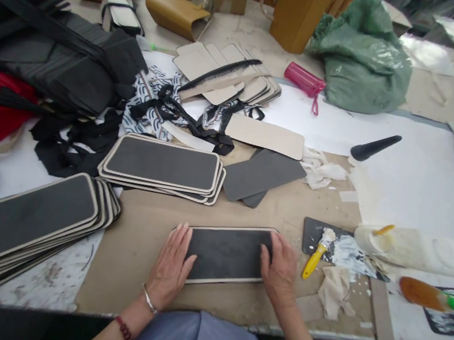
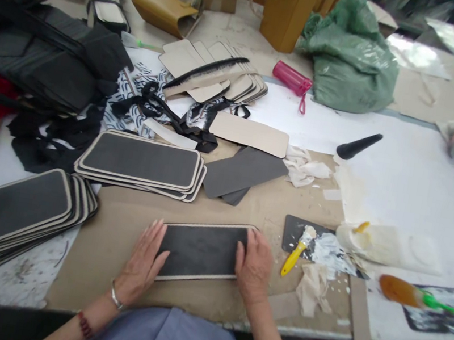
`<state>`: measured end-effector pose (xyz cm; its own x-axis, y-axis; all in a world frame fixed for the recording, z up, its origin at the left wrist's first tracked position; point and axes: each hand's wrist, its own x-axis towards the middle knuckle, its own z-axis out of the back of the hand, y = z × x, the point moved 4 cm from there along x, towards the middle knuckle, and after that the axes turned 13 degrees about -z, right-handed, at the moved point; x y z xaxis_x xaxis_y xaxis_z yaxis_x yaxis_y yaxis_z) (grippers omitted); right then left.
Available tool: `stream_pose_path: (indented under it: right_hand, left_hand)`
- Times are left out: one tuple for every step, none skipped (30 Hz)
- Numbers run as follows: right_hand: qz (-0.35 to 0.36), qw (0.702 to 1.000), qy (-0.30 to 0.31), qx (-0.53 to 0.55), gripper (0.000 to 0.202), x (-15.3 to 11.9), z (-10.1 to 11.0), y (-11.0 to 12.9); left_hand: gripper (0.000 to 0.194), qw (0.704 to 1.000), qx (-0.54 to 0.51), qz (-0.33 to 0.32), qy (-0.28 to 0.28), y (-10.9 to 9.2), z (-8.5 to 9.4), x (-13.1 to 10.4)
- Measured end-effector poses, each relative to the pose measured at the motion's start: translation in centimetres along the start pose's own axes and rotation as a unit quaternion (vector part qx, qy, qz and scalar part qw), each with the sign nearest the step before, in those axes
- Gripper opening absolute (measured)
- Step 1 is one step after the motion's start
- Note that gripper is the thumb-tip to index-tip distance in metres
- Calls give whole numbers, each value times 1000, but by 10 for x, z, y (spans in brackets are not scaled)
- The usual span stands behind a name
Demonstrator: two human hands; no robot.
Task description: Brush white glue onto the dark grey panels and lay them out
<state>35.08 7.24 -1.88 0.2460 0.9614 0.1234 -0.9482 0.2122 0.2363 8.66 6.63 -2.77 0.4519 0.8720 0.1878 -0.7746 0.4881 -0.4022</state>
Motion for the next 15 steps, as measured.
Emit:
stream_pose_path:
  right_hand:
    - [-35,999,-8,-13,36,-4,3,-13]
    - [-54,998,-5,-28,34,-8,4,-25]
    - [-54,998,11,-37,33,-12,3,-35]
    - [-48,998,24,-39,32,-16,1,-43]
    - [-39,998,31,-42,32,-19,-2,-49]
    - [-30,998,35,-43,32,-22,-4,-53]
    - [-22,998,35,-46,32,-23,-7,-55]
    - [-17,998,33,-55,31,-25,-8,-54]
    - [-13,997,33,-67,31,-26,-9,-52]
    - [-10,996,36,-81,31,-26,-9,-50]
    - [-10,995,39,-95,31,-27,-8,-47]
    - [-12,993,40,-106,32,-27,-7,-44]
    - [-15,993,41,-112,33,-27,-6,-41]
    - [-21,993,42,-108,34,-27,-5,-40]
    - [-29,994,44,-96,35,-27,-4,-39]
  left_hand:
    - [53,997,-11,61,-34,6,5,-8]
    - [49,991,-21,120,-57,13,9,-17]
    - [44,982,-34,170,-70,18,10,-27]
    - [40,974,-51,207,-73,23,9,-35]
    - [37,968,-73,231,-72,26,8,-42]
    - [36,962,-96,245,-70,28,5,-47]
    - [35,957,-119,254,-72,29,3,-50]
    - [35,952,-137,263,-77,30,2,-52]
    - [35,947,-150,270,-85,30,1,-52]
    - [35,943,-160,275,-93,29,1,-51]
    - [35,941,-169,277,-100,27,2,-50]
    - [34,939,-176,276,-107,26,3,-49]
    - [33,937,-182,274,-117,24,5,-47]
    - [31,936,-187,271,-126,22,8,-46]
    - [30,933,-193,272,-134,21,10,-45]
